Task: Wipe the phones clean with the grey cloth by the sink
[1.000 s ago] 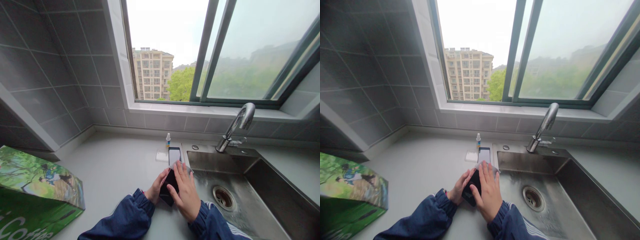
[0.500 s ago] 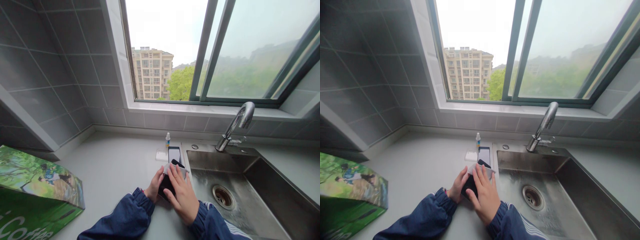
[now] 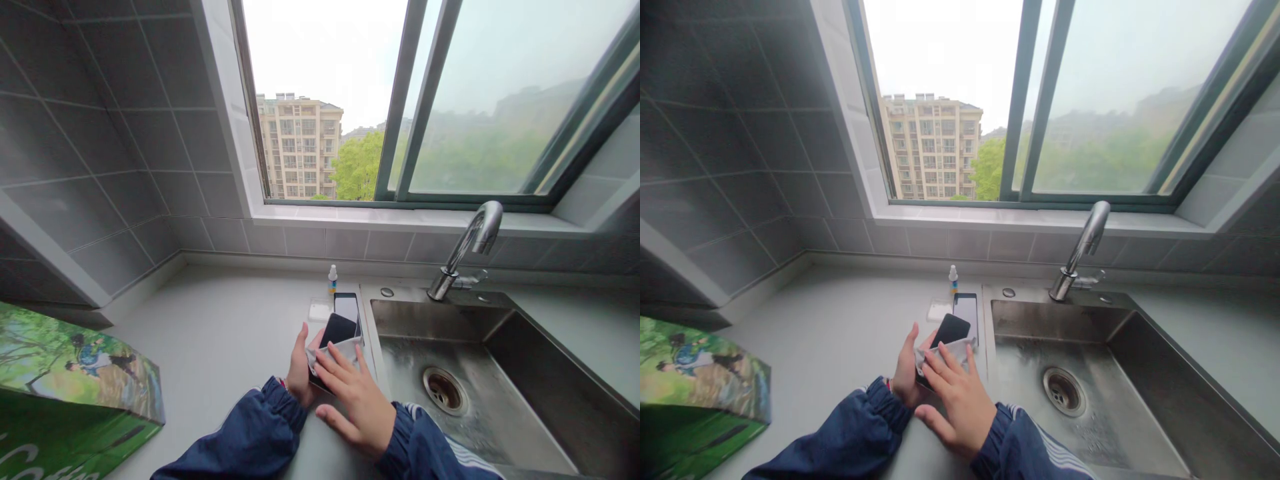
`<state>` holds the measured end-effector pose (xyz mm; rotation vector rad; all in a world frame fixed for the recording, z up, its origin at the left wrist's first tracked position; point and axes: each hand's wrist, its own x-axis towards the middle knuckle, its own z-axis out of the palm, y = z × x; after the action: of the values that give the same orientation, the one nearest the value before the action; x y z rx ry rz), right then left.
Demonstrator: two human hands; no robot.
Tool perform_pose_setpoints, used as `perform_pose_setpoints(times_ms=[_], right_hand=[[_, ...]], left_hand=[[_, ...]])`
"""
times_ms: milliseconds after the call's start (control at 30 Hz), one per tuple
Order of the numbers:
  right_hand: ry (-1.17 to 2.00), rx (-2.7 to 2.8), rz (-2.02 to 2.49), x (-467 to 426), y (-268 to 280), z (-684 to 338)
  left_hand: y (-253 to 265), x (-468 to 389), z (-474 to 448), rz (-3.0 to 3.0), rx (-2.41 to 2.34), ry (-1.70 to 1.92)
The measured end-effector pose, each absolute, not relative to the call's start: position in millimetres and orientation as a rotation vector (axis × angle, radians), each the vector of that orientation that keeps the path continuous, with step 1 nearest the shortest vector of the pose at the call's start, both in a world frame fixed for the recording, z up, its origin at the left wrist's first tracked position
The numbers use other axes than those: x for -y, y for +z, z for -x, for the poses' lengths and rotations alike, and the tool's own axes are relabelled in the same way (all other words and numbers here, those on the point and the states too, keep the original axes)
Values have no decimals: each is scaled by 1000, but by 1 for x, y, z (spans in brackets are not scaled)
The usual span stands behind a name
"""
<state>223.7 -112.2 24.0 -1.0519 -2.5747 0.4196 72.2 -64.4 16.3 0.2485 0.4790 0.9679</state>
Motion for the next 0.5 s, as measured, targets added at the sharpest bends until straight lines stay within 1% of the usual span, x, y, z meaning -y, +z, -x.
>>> perform_pose_setpoints(times_ms=[267,500], right_hand=[[445,2450,966,115,31,-225],[462,2446,942,112,33,-228]], left_hand=[[21,66,-65,-274,-380,913],[14,54,-61,-341,-232,849]])
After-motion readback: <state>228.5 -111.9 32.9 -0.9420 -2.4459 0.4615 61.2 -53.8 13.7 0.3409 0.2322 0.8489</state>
